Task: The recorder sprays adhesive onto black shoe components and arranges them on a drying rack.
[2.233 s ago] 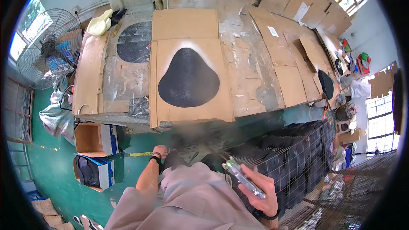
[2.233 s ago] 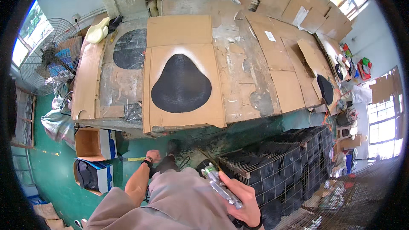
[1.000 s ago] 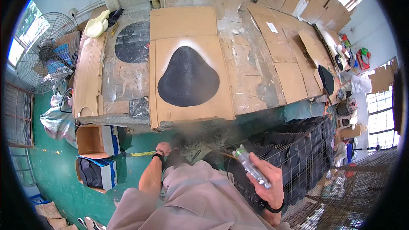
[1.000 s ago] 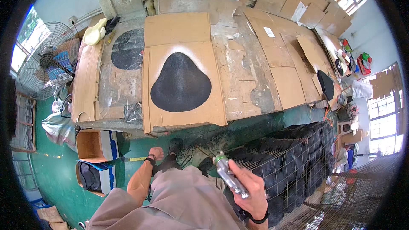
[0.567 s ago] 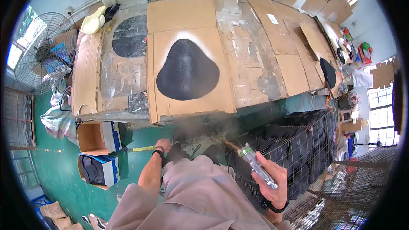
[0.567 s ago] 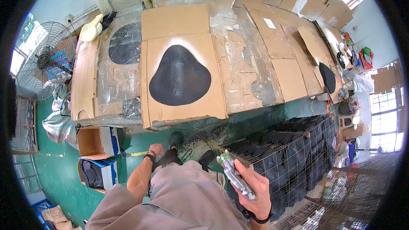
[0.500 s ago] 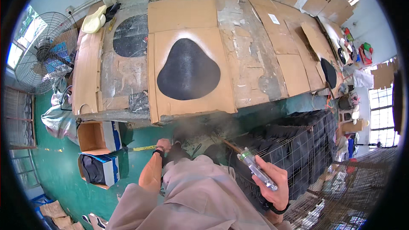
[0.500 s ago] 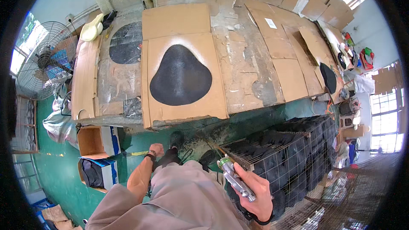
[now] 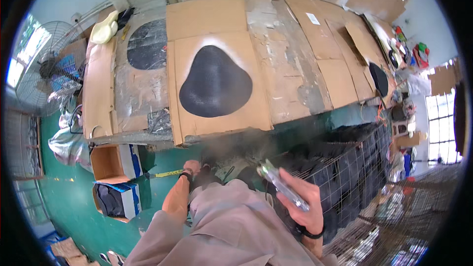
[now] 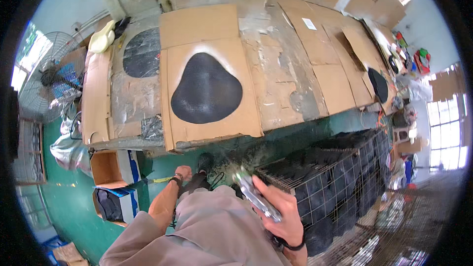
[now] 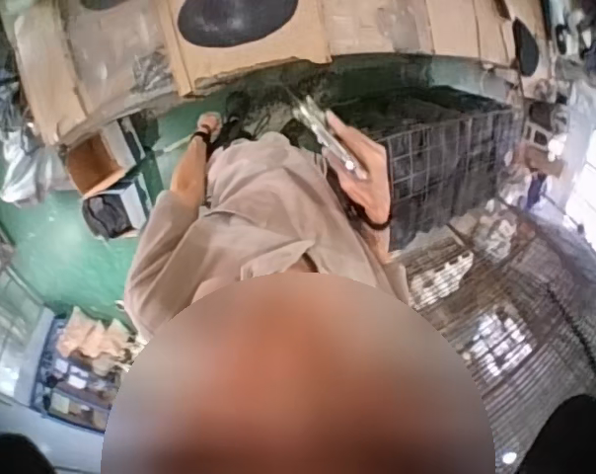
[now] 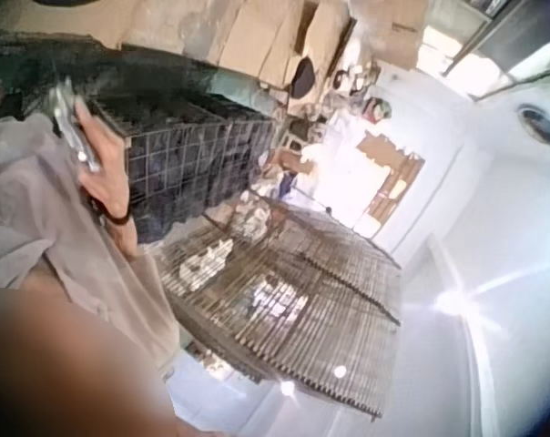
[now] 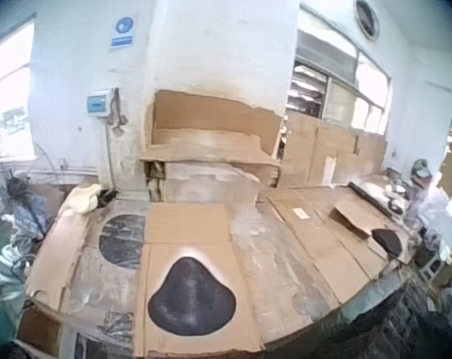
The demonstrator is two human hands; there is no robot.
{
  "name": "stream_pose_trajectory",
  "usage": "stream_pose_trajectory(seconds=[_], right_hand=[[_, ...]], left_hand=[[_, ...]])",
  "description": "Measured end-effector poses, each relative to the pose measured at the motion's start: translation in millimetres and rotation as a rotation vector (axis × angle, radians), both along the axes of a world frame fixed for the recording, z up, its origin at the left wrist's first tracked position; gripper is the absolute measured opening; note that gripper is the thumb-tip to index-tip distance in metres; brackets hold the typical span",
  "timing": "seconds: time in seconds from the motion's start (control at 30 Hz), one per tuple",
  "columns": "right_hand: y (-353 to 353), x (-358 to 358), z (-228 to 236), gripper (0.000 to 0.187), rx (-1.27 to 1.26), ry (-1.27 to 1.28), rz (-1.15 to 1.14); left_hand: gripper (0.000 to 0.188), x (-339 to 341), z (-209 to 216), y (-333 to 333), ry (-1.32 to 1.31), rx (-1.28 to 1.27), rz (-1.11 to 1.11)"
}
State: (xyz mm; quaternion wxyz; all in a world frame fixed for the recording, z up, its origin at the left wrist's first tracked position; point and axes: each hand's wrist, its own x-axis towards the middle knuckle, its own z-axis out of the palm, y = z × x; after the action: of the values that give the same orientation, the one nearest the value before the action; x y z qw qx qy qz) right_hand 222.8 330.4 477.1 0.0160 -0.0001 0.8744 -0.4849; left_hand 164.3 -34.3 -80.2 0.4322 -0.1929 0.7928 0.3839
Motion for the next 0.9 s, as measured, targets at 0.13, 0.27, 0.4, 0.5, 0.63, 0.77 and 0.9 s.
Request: stream_pose_trajectory(seconds=[0.13,0.27,0.4,0.5,0.63,0.77,0.9], right_hand=[[-5.8,-15.4,-3.8,0.060,0.111,0.109,-0.178],[3.4,7.4,8.7,0.064,0.084,0.009,-0.001],[1.8,15.8,6.9,0.066,0.109,-0.026,-0.233],[0.5,15.6,8.1,0.061,0.120,0.050,-0.248],[-3.3,22.2,14.9,0.062,0.112,0.051,-0.252],[-10.1,29.9,20.2,0.062,0.156,-0.044,-0.192],[-28.9,34.7,16.9,0.065,0.147,-0.068,-0.242]], left_hand=[[0.023,-6.4,15.9,7.7,-0.024,0.049,0.139],[0.022,-14.8,33.0,17.4,0.235,-0.057,-0.147],[0.025,-34.3,65.5,30.9,0.281,0.347,0.420],[0.021,-72.3,94.5,43.1,0.564,0.353,0.374],[0.032,-148.5,117.1,54.9,0.755,0.059,0.369],[0.036,-200.0,127.3,65.4,0.900,-0.102,0.379],[0.037,-210.4,132.2,66.0,0.805,-0.314,0.270]])
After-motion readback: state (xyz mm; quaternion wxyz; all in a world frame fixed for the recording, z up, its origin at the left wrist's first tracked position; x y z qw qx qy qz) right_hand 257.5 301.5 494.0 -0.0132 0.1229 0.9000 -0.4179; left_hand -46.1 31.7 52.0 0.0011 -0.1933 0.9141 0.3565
